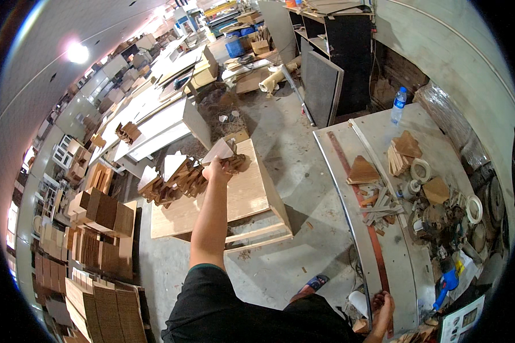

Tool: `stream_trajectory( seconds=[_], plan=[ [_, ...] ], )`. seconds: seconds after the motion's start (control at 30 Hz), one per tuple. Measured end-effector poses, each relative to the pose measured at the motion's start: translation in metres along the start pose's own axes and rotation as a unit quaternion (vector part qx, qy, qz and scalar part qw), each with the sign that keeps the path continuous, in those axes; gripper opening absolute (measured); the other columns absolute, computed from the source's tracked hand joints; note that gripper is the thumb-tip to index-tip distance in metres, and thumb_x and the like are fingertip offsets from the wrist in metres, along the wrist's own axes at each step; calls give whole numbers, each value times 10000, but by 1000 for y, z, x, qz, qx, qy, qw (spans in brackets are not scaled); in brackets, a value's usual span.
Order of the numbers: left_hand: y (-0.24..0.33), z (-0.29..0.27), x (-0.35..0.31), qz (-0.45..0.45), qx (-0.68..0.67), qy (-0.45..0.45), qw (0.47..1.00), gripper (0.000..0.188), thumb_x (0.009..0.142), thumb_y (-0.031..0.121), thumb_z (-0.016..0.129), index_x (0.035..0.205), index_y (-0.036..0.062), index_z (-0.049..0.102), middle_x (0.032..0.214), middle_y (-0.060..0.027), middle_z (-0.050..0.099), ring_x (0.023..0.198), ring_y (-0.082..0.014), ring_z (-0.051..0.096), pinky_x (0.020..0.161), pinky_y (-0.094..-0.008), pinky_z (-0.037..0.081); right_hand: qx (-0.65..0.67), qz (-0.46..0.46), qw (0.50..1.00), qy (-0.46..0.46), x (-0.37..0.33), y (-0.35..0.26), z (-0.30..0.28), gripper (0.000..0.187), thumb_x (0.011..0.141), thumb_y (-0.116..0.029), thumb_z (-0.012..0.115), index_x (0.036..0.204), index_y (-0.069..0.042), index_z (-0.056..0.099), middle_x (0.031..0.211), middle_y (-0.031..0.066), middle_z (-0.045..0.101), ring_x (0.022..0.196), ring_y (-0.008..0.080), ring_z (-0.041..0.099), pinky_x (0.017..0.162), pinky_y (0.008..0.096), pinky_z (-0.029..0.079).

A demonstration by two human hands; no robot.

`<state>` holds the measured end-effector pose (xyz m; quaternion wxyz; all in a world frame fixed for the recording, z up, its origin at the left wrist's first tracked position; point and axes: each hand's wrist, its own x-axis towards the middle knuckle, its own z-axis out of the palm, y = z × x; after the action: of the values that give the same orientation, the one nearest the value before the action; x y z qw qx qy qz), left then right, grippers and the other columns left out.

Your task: The person applies heat to wood veneer pieces using a heat gun, pressing and smoothing the veneer by hand to ensure a bond.

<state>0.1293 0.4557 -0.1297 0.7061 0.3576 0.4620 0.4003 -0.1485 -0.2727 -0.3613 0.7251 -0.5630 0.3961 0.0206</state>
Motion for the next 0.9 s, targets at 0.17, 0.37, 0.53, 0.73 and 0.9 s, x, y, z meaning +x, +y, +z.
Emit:
stream_trajectory(
  seconds=[0.17, 0.37, 0.53, 0.73, 0.9],
  plan=[
    [5, 2, -5, -9, 0, 23, 1000, 266, 890, 30, 568, 1143, -52, 577, 1129, -153, 595, 931, -262, 646, 731, -370, 650, -9, 17, 1000, 8, -29, -28, 25, 278, 1034, -230, 537, 1172, -7, 629, 873, 82, 670, 684, 161, 610, 584, 290, 506],
    [3, -7, 1, 41, 40, -35, 998, 187, 880, -20, 593, 1055, -85, 590, 1021, -154, 631, 807, -242, 660, 658, -338, 641, -11, 33, 999, 22, -35, -33, 32, 270, 1038, -237, 527, 1145, -19, 645, 877, 87, 685, 710, 168, 637, 604, 313, 537],
    [7, -8, 4, 16, 57, 2, 998, 207, 909, 34, 696, 1039, -86, 589, 1024, -168, 659, 775, -231, 697, 573, -293, 634, -19, 26, 999, 15, -43, -39, 35, 263, 1027, -241, 531, 1126, -30, 651, 880, 81, 689, 729, 167, 640, 616, 311, 537],
    [14, -8, 6, 3, 74, 16, 997, 222, 910, 12, 688, 1072, -95, 580, 1044, -180, 648, 719, -227, 695, 564, -282, 636, -12, 25, 1000, 12, -42, -36, 34, 275, 1010, -255, 550, 1141, -35, 650, 877, 80, 688, 725, 172, 636, 614, 299, 521],
    [17, -12, 7, -2, 79, 24, 997, 211, 907, 2, 679, 1068, -89, 579, 1056, -183, 638, 767, -243, 689, 577, -296, 648, -5, 26, 999, 19, -56, -47, 43, 276, 1004, -251, 562, 1143, -30, 650, 875, 79, 690, 718, 170, 630, 594, 299, 508]
  ],
)
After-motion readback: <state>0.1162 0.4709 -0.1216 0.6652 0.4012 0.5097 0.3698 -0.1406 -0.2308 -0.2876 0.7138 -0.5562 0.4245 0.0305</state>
